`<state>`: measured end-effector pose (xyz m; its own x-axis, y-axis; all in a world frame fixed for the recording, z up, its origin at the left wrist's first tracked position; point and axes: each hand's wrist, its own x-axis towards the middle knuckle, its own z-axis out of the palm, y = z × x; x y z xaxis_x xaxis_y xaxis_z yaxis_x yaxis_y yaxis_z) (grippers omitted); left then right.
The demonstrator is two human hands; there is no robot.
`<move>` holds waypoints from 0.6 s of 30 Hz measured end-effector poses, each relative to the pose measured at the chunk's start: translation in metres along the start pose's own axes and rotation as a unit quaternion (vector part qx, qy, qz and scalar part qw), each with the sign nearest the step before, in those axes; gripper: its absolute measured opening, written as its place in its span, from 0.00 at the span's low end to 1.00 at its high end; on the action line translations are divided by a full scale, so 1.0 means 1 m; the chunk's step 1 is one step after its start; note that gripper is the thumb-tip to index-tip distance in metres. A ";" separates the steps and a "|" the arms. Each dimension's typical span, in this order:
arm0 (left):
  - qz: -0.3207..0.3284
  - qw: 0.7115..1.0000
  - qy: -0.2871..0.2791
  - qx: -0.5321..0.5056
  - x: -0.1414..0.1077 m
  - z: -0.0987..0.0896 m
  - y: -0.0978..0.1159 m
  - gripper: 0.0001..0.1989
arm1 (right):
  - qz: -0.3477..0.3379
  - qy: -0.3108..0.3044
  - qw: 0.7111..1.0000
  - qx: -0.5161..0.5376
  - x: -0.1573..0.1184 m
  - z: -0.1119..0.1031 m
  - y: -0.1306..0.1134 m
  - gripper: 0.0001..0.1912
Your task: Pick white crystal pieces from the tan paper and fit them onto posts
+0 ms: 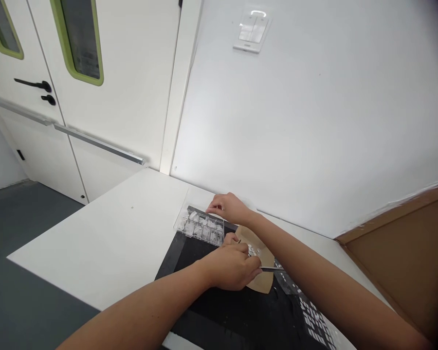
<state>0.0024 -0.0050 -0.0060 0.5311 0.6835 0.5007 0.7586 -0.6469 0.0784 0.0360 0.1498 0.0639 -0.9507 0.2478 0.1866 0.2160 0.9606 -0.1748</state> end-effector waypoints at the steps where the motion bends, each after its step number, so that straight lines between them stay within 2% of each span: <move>1: 0.001 1.000 0.000 -0.003 0.000 0.000 0.000 0.16 | -0.009 -0.016 1.000 -0.010 0.002 0.004 0.000 0.15; 6: -0.007 1.000 -0.001 -0.004 -0.001 0.003 -0.001 0.17 | -0.018 -0.087 0.993 -0.082 0.016 0.023 -0.004 0.08; 9: -0.010 1.000 -0.003 -0.011 -0.002 0.003 -0.002 0.16 | 0.002 -0.101 0.990 -0.104 0.024 0.029 -0.008 0.07; 18: 0.003 1.000 -0.009 0.004 -0.001 -0.001 -0.001 0.15 | 0.014 -0.110 0.992 -0.063 0.032 0.022 -0.014 0.07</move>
<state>0.0006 -0.0051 -0.0052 0.5427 0.6847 0.4864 0.7576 -0.6491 0.0685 -0.0024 0.1416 0.0508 -0.9665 0.2543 -0.0351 0.2558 0.9653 -0.0516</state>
